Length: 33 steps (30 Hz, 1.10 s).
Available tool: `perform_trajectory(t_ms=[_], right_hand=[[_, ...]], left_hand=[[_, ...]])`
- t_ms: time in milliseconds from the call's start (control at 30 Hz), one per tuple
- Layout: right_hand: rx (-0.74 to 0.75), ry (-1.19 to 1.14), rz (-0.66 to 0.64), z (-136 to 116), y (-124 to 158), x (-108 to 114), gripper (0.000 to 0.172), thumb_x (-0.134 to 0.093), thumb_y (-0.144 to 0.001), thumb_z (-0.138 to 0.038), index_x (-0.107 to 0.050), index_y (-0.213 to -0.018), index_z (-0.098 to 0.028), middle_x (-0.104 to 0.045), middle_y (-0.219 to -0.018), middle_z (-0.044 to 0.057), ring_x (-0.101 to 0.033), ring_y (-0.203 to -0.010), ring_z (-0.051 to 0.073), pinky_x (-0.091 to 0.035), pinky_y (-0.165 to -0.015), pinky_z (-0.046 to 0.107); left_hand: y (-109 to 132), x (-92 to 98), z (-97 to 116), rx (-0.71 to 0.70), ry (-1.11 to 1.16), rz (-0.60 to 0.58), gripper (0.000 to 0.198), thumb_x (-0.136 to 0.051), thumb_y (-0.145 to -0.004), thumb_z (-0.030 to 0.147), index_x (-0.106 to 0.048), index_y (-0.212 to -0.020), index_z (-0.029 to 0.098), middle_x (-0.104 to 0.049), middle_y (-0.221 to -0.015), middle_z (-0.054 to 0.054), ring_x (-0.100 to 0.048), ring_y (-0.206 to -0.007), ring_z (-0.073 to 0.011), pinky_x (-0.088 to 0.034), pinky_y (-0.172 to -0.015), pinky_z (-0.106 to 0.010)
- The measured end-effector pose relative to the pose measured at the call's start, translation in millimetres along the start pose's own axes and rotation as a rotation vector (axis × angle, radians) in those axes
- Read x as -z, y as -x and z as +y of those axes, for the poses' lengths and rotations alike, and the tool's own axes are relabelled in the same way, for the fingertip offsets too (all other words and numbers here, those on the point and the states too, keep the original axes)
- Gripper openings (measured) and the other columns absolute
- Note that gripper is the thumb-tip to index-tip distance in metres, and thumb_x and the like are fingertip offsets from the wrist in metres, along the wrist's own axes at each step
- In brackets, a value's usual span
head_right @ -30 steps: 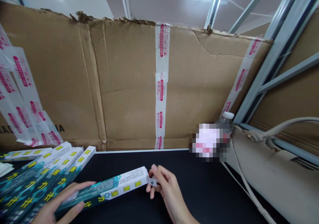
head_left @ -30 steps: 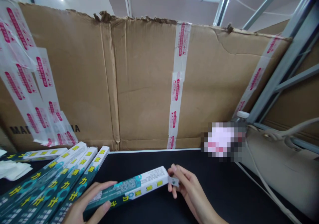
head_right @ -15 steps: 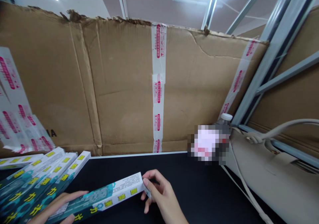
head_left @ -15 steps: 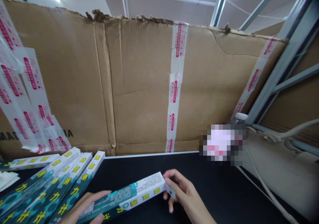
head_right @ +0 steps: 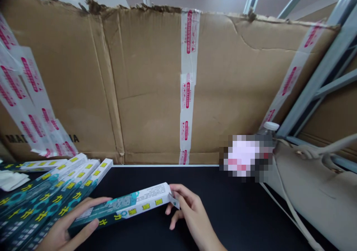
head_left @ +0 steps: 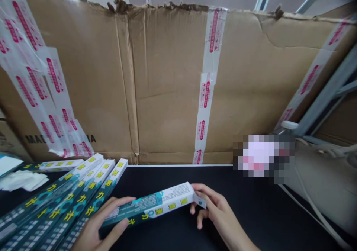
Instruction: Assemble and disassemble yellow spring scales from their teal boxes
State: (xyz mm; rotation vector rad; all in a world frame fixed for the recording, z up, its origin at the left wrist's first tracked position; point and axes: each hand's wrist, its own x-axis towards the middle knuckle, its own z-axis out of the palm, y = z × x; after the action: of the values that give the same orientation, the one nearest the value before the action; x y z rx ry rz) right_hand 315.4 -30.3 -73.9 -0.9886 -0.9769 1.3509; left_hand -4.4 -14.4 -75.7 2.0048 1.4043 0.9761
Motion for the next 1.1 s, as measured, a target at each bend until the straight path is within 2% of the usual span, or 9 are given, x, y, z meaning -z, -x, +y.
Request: perform_trajectory(t_ms=[133, 233, 433, 600, 667, 900, 1033, 1100], right_hand=[[-0.018, 0.006, 0.006, -2.9, 1.0, 1.8, 0.046, -0.086, -0.075, -0.055, -0.079, -0.101, -0.018, -0.065, -0.073, 0.004, -0.06, -0.066, 0.016, -0.054, -0.041, 0.02], [-0.029, 0.009, 0.002, -5.6, 0.9, 3.7, 0.043, -0.084, -0.077, -0.053, -0.08, -0.101, -0.018, -0.066, -0.077, 0.006, -0.061, -0.074, 0.02, -0.055, -0.039, 0.021], [0.007, 0.049, 0.022, -7.2, 1.0, 4.0, 0.039, -0.086, -0.074, -0.052, -0.08, -0.093, -0.019, -0.067, -0.097, 0.008, -0.058, -0.076, 0.017, -0.055, -0.039, 0.018], [-0.017, 0.127, 0.015, -4.2, 0.1, 3.1, 0.049, -0.092, -0.063, -0.054, -0.079, -0.092, -0.016, -0.065, -0.072, 0.003, -0.06, -0.065, 0.017, -0.056, -0.036, 0.021], [-0.023, 0.161, 0.021, -3.5, -0.6, 3.4, 0.048, -0.093, -0.062, -0.053, -0.079, -0.088, -0.015, -0.064, -0.069, 0.003, -0.061, -0.062, 0.018, -0.056, -0.033, 0.022], [-0.004, 0.281, 0.079, 1.4, 0.3, 5.2, 0.025, -0.086, -0.065, -0.031, -0.078, -0.082, -0.015, -0.067, -0.079, 0.003, -0.061, -0.056, 0.015, -0.055, -0.029, 0.02], [0.002, 0.343, 0.078, 4.3, 2.2, 5.0, 0.012, -0.08, -0.067, -0.019, -0.077, -0.078, -0.016, -0.058, -0.061, -0.003, -0.053, -0.047, 0.011, -0.049, -0.027, 0.016], [0.026, 0.358, 0.073, 3.7, 2.3, 4.6, 0.01, -0.079, -0.067, -0.018, -0.078, -0.078, -0.017, -0.058, -0.063, -0.003, -0.053, -0.049, 0.012, -0.048, -0.028, 0.015]], left_hand=[[-0.3, 2.7, 1.1, 0.0, -0.012, 0.023, 0.037, -0.057, -0.093, 0.056, -0.074, -0.12, 0.035, -0.076, -0.121, 0.001, -0.073, -0.113, -0.024, -0.054, -0.104, -0.034], [0.8, 6.9, 5.0, -0.025, -0.05, -0.024, 0.035, -0.059, -0.093, 0.051, -0.074, -0.121, 0.035, -0.075, -0.124, 0.0, -0.07, -0.119, -0.0246, -0.054, -0.104, -0.033], [-1.7, 8.1, 15.8, -0.119, -0.088, 0.03, 0.028, -0.063, -0.089, 0.044, -0.077, -0.112, 0.037, -0.079, -0.114, 0.002, -0.075, -0.107, -0.0221, -0.059, -0.095, -0.028], [-2.0, 1.9, 8.8, -0.117, -0.068, 0.072, 0.029, -0.064, -0.087, 0.045, -0.077, -0.112, 0.038, -0.079, -0.114, 0.002, -0.075, -0.107, -0.023, -0.06, -0.093, -0.028], [-0.3, 0.5, 1.5, -0.108, -0.074, 0.086, 0.03, -0.063, -0.089, 0.046, -0.075, -0.115, 0.039, -0.077, -0.117, 0.003, -0.074, -0.11, -0.0231, -0.059, -0.094, -0.028], [2.6, 3.0, -6.3, -0.127, -0.061, 0.03, 0.031, -0.063, -0.09, 0.046, -0.074, -0.119, 0.038, -0.076, -0.116, 0.002, -0.072, -0.11, -0.0229, -0.058, -0.094, -0.026], [2.3, 1.9, -7.4, -0.136, -0.06, -0.002, 0.031, -0.062, -0.092, 0.047, -0.073, -0.119, 0.038, -0.075, -0.115, 0.001, -0.073, -0.106, -0.0223, -0.058, -0.094, -0.026], [1.9, 1.0, -9.0, -0.135, -0.071, 0.0, 0.031, -0.061, -0.092, 0.048, -0.074, -0.118, 0.038, -0.075, -0.114, 0.001, -0.073, -0.105, -0.0222, -0.058, -0.095, -0.027]])
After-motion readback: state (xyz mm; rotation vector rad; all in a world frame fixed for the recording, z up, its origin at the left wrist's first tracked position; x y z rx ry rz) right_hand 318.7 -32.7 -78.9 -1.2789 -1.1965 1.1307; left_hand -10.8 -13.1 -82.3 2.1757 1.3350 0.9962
